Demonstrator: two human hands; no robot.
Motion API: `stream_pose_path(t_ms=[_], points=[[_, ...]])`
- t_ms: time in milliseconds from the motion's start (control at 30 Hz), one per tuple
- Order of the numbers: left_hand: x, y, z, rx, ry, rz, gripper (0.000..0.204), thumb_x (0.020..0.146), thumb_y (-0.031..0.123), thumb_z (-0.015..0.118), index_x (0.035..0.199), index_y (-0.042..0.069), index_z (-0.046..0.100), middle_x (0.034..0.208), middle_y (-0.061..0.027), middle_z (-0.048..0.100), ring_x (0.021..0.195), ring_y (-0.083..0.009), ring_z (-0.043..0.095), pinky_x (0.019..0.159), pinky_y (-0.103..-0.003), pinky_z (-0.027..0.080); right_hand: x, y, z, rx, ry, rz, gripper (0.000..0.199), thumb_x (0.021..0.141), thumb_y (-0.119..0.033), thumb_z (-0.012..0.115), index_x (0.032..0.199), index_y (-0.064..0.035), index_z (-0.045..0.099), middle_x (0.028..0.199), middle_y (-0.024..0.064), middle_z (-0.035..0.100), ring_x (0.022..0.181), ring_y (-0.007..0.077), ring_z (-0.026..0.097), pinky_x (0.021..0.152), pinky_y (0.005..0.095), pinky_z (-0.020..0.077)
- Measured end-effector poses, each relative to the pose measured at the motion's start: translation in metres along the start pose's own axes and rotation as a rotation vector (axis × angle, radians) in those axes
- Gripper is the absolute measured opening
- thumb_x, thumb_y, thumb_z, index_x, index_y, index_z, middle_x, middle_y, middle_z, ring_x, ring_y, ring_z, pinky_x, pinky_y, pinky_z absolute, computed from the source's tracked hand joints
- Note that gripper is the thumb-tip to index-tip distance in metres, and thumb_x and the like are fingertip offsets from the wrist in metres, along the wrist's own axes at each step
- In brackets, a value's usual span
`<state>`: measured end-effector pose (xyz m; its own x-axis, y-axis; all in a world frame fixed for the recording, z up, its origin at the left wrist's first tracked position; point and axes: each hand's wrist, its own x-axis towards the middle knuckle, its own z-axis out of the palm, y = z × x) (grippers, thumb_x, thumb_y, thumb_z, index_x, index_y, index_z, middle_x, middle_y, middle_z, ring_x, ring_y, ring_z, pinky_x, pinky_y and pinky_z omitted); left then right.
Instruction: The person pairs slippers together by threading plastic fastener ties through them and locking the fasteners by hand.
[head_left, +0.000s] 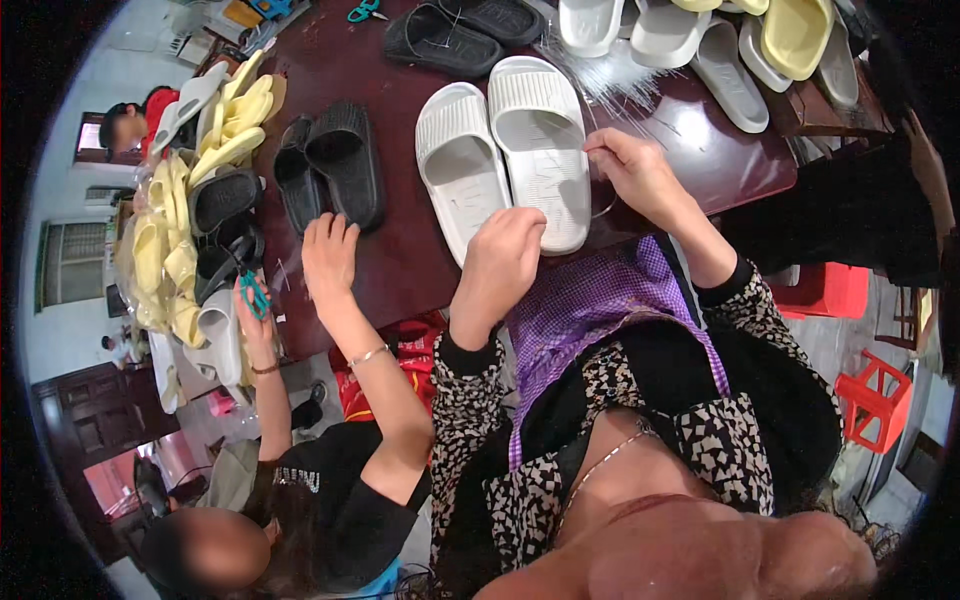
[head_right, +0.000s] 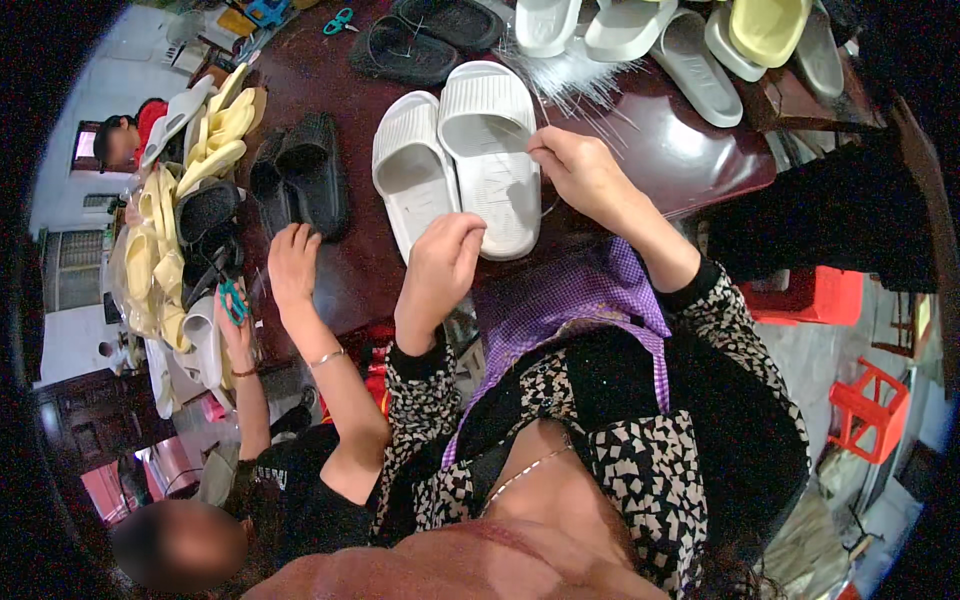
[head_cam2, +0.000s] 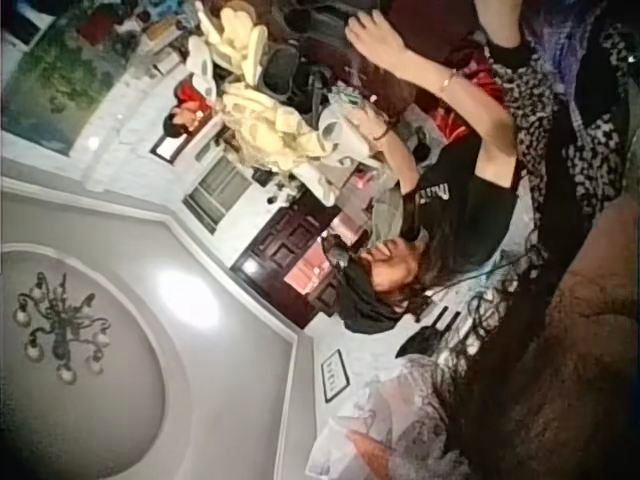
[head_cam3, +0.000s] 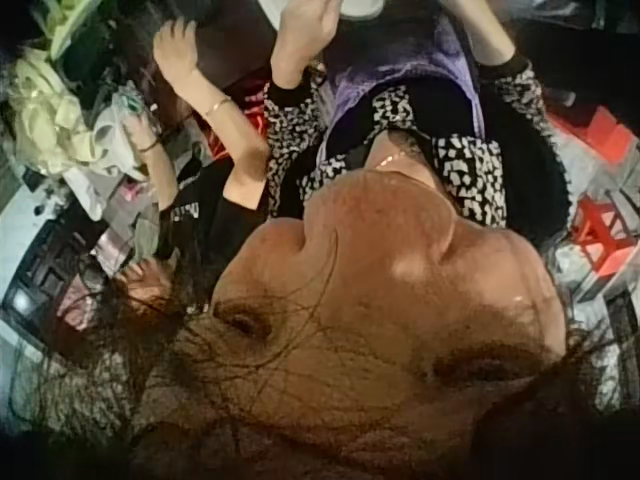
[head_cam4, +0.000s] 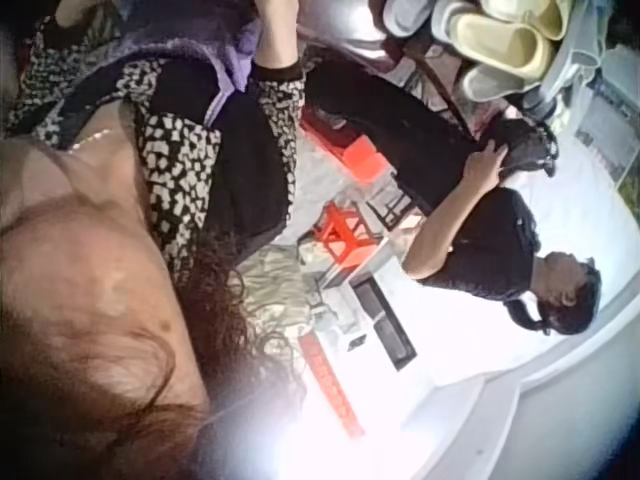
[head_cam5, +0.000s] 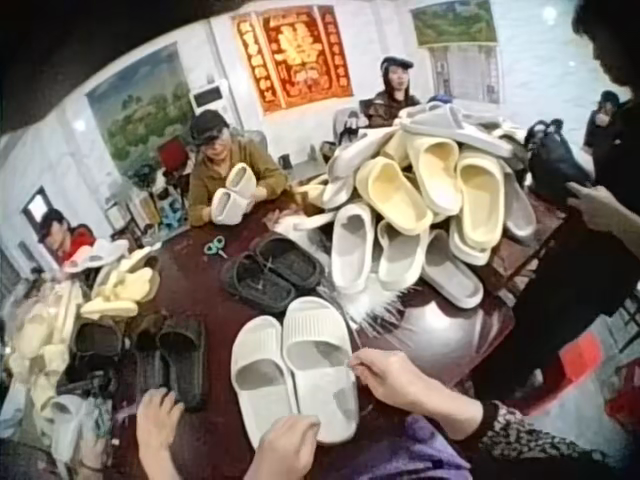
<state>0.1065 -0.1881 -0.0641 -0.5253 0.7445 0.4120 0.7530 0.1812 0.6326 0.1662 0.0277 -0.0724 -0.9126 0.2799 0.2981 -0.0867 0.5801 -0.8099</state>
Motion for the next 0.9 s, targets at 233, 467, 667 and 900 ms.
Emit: stream_pose_path(t_ms=[233,467,667,900], points=[[0.014,-0.007,-0.002,-0.018,-0.102,-0.036,0.007,0.079,0.005,0.059,0.082,-0.001,0.056,0.082,-0.016,0.06,0.078,-0.033,0.057,0.069,-0.037,0.045,0.018,0.018,0.016,-0.314,0.077,-0.144,0.019,0.084,-0.004,0.053,0.102,-0.0011,0.06,0.088,0.0192,0.063,0.08,0.0365,0.061,0.07,0.0388,0.0499],[0.018,-0.028,-0.006,0.079,-0.007,-0.074,0.008,0.079,0.007,0.059,0.076,0.001,0.055,0.074,-0.0162,0.057,0.074,-0.0348,0.055,0.066,-0.042,0.044,0.017,0.009,0.015,-0.324,-0.015,-0.089,0.021,0.085,-0.006,0.053,0.104,-0.0021,0.059,0.095,0.0196,0.062,0.083,0.0377,0.061,0.072,0.0404,0.0499],[0.022,-0.041,-0.003,0.15,0.057,-0.113,0.009,0.08,0.009,0.059,0.077,0.0,0.056,0.074,-0.0174,0.058,0.073,-0.0357,0.056,0.065,-0.044,0.044,0.021,0.017,0.005,-0.249,0.045,-0.181,0.019,0.085,-0.008,0.055,0.102,-0.002,0.06,0.093,0.0192,0.063,0.083,0.0373,0.062,0.072,0.0388,0.0501],[0.025,-0.046,0.003,0.194,0.089,-0.141,0.01,0.081,0.01,0.058,0.079,0.0,0.056,0.074,-0.0173,0.058,0.071,-0.0345,0.057,0.064,-0.041,0.044,0.072,0.036,-0.015,-0.227,0.084,-0.183,0.017,0.084,-0.01,0.056,0.098,-0.0015,0.062,0.088,0.019,0.065,0.083,0.0359,0.063,0.073,0.0368,0.05]])
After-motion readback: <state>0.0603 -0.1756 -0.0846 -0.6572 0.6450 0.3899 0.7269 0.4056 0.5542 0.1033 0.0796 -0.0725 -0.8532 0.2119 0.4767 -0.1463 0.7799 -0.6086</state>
